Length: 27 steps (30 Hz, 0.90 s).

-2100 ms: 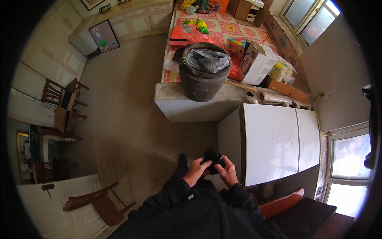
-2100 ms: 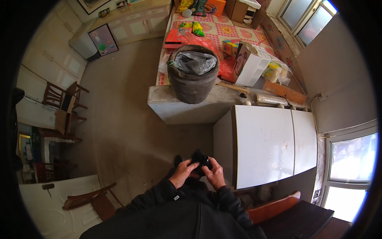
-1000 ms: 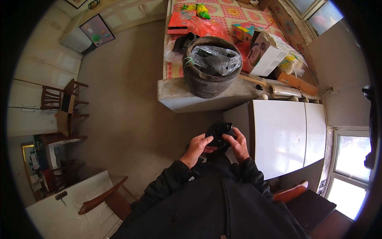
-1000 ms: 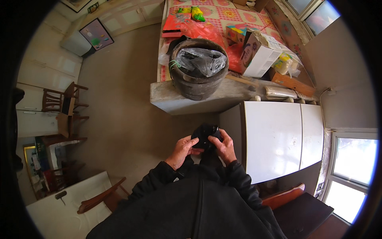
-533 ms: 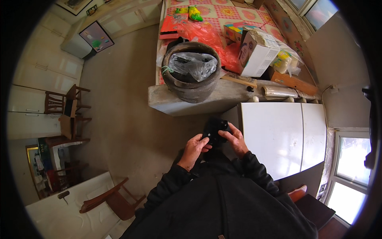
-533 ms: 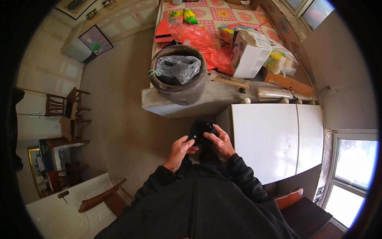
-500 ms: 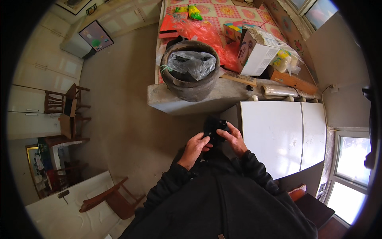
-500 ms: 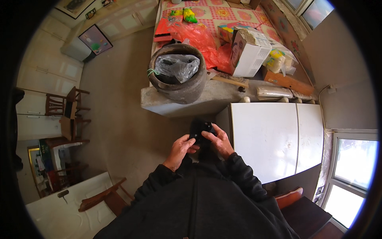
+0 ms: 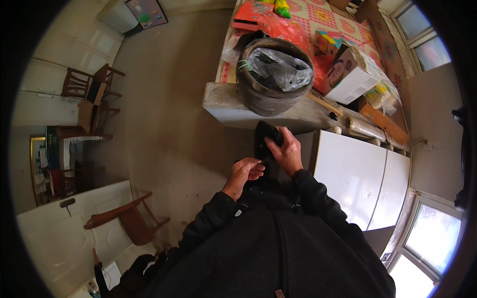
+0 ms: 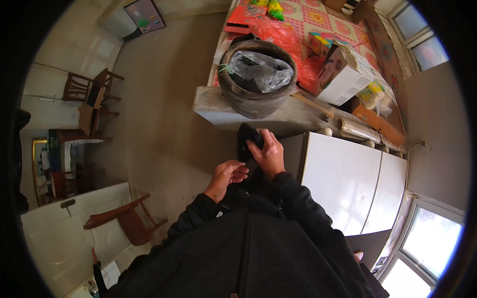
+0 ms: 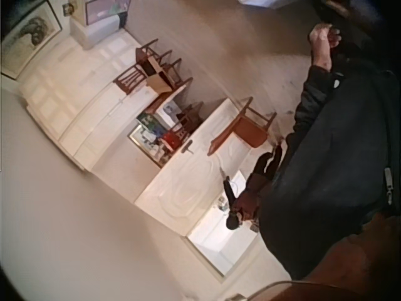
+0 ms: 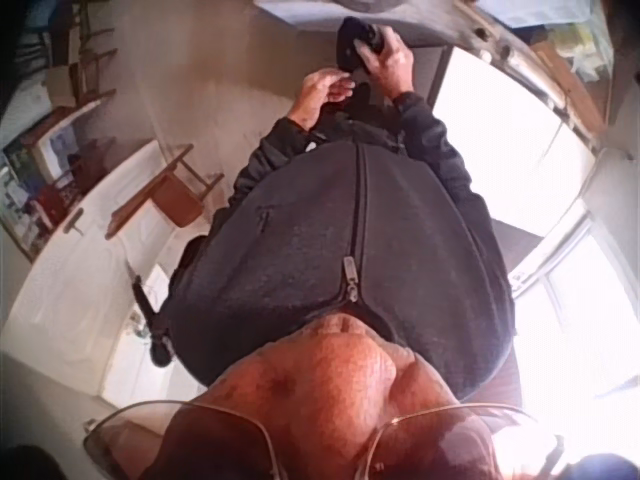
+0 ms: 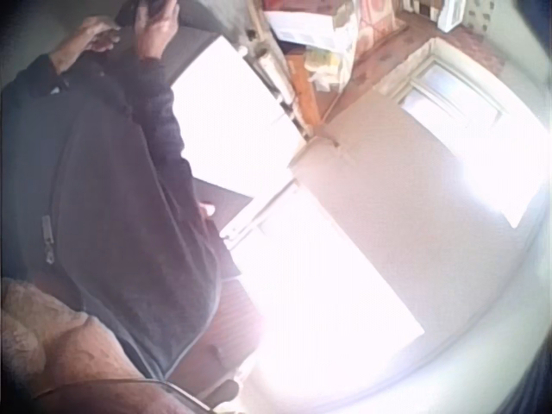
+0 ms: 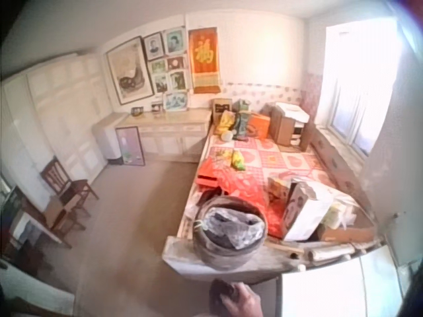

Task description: The person wipes a white cabinet and a wooden bucket with a black cloth, then walks to a blue basin, rinses the cloth in water, wrings it out, and returns to the original room. The person handles the cabinet, bucket, cloth, and basin during the sequence.

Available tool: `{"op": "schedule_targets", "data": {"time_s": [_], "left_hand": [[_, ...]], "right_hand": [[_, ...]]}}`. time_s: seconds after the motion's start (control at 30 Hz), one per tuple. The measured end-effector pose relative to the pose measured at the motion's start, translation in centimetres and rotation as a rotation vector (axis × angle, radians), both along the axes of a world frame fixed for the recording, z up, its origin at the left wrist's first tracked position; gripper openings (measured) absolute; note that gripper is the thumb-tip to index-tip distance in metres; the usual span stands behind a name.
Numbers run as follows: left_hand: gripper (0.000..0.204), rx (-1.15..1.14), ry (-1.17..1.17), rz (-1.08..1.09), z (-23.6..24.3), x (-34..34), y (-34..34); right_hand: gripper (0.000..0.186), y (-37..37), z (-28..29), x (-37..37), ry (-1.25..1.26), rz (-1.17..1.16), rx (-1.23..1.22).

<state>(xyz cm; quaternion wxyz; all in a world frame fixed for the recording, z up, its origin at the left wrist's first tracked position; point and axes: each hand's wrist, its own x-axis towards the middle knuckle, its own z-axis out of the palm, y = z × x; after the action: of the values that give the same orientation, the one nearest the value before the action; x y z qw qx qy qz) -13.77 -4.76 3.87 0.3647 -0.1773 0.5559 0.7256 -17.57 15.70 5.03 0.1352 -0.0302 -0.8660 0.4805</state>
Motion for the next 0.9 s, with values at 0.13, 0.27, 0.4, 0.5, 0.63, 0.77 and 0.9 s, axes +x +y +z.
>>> {"op": "schedule_targets", "data": {"time_s": [0.13,0.27,0.4,0.5,0.63,0.77,0.9], "left_hand": [[0.032,-0.029,-0.008,0.079,-0.2,0.3,-2.9],[0.033,-0.041,-0.032,0.139,-0.4,0.6,-5.4],[0.033,-0.066,-0.031,0.179,-1.0,0.2,-7.5],[0.033,-0.079,-0.067,0.210,-1.4,-0.1,-8.7],[0.033,-0.060,-0.063,0.227,-2.1,-1.0,-9.8],[0.032,-0.060,-0.066,0.202,-2.5,-2.1,-10.3],[0.032,-0.051,-0.032,0.179,-2.2,-3.0,-10.2]], "right_hand": [[0.038,-4.0,-4.6,-5.3,-0.299,-0.124,-0.695],[0.040,-5.0,-13.7,-8.4,-0.374,-0.205,-0.341],[0.063,-1.4,-23.6,-7.2,-0.380,0.096,0.173],[0.083,1.7,-27.1,-3.8,-0.563,0.207,0.349],[0.082,1.3,-21.4,-1.3,-0.451,0.295,0.241],[0.027,-2.5,-10.1,-2.2,-0.457,-0.158,-1.214],[0.039,-1.8,-10.5,-4.2,-0.156,-0.090,-0.865]]}}
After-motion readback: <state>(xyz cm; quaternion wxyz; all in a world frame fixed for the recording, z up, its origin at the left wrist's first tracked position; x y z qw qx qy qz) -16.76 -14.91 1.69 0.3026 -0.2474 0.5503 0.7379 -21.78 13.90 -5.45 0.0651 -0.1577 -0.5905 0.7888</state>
